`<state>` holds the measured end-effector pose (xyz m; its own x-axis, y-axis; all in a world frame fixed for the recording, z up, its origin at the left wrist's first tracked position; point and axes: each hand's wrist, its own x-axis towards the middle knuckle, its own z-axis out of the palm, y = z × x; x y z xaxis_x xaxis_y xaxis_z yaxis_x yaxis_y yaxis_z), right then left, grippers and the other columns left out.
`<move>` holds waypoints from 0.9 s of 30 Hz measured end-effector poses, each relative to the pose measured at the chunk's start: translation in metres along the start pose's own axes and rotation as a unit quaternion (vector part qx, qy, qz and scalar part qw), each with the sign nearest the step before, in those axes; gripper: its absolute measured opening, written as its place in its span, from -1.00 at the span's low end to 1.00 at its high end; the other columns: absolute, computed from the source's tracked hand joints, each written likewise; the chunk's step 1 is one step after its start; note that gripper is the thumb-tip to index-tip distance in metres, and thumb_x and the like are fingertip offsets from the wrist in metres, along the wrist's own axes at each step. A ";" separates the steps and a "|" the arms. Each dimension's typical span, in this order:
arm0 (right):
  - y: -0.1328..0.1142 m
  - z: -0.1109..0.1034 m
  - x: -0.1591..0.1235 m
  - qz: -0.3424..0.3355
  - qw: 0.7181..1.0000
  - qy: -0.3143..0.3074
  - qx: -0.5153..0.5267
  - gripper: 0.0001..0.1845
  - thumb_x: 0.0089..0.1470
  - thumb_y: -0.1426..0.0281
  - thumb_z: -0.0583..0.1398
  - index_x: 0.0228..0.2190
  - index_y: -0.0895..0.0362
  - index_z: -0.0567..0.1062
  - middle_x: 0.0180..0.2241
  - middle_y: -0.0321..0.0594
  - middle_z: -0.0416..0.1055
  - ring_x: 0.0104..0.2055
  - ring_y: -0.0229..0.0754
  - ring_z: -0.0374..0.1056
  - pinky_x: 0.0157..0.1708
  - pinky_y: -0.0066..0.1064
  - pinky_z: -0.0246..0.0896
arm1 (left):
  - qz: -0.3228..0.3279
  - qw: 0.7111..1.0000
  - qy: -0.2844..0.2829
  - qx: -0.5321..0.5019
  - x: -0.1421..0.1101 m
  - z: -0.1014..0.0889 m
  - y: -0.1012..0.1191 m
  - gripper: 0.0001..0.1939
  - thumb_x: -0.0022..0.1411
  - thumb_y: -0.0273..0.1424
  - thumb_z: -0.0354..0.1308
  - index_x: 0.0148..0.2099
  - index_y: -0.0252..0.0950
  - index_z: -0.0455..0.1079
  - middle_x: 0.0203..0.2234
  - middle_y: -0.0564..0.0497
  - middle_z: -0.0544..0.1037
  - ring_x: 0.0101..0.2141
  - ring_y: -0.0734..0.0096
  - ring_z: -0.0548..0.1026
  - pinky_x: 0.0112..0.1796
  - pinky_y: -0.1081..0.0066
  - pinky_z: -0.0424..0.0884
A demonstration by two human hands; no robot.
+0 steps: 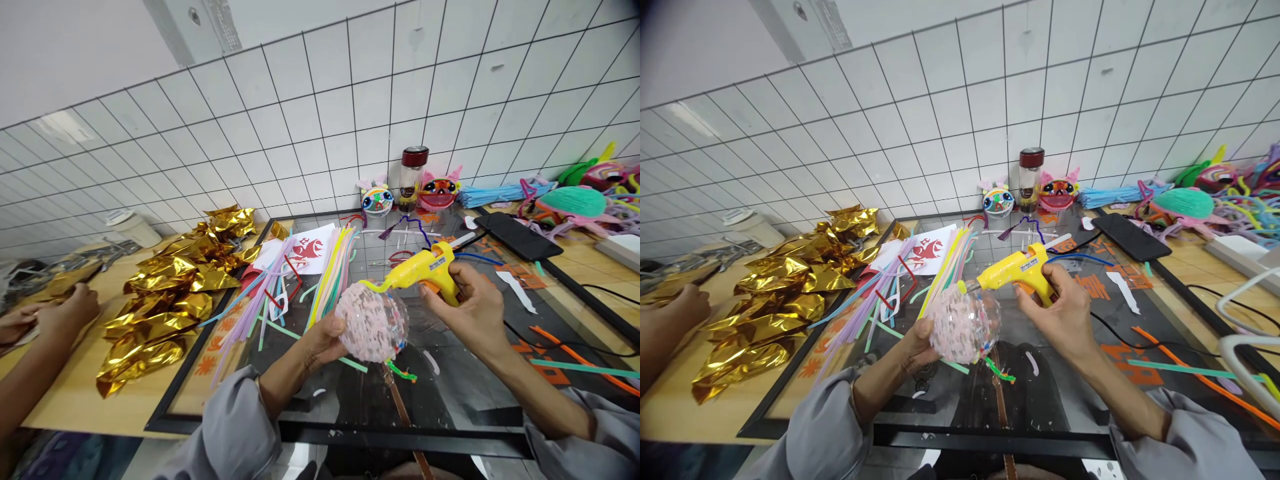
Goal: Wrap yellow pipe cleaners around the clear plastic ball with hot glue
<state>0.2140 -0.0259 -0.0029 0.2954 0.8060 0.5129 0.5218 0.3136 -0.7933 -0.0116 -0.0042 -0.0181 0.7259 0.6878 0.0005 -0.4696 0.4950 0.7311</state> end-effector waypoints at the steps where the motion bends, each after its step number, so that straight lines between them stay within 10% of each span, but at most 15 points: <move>1: 0.000 0.000 0.000 0.000 1.000 0.000 -0.001 -0.77 -0.08 0.28 0.31 -0.38 0.10 0.42 -0.53 -0.36 0.36 -0.55 -0.30 0.26 -0.57 -0.49 0.18 | -0.002 1.000 0.001 -0.003 0.000 -0.001 0.000 0.01 -0.28 -0.11 0.50 0.26 -0.20 0.32 0.04 -0.24 0.58 0.09 -0.24 0.49 0.05 0.00 0.47; 17: -0.006 -0.001 -0.001 0.000 1.000 -0.007 0.006 -0.77 -0.10 0.29 0.30 -0.40 0.10 0.40 -0.55 -0.37 0.33 -0.56 -0.31 0.22 -0.58 -0.47 0.15 | 0.048 0.997 0.037 -0.046 0.007 0.001 0.010 0.02 -0.28 -0.12 0.47 0.26 -0.22 0.24 0.03 -0.24 0.57 0.03 -0.26 0.53 -0.12 -0.01 0.55; 27: -0.005 -0.001 -0.002 -0.013 1.000 -0.004 -0.003 -0.76 -0.11 0.27 0.31 -0.40 0.09 0.41 -0.54 -0.35 0.36 -0.56 -0.28 0.27 -0.58 -0.46 0.20 | 0.060 0.986 0.107 -0.111 0.008 0.002 0.012 -0.19 -0.29 -0.11 0.50 0.05 -0.24 0.41 -0.01 -0.16 0.57 0.20 -0.29 0.35 0.15 -0.17 0.26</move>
<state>0.2116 -0.0290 0.0002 0.2753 0.8015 0.5308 0.5343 0.3315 -0.7776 -0.0104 0.0064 -0.0081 0.5478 0.8325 -0.0829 -0.6606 0.4913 0.5677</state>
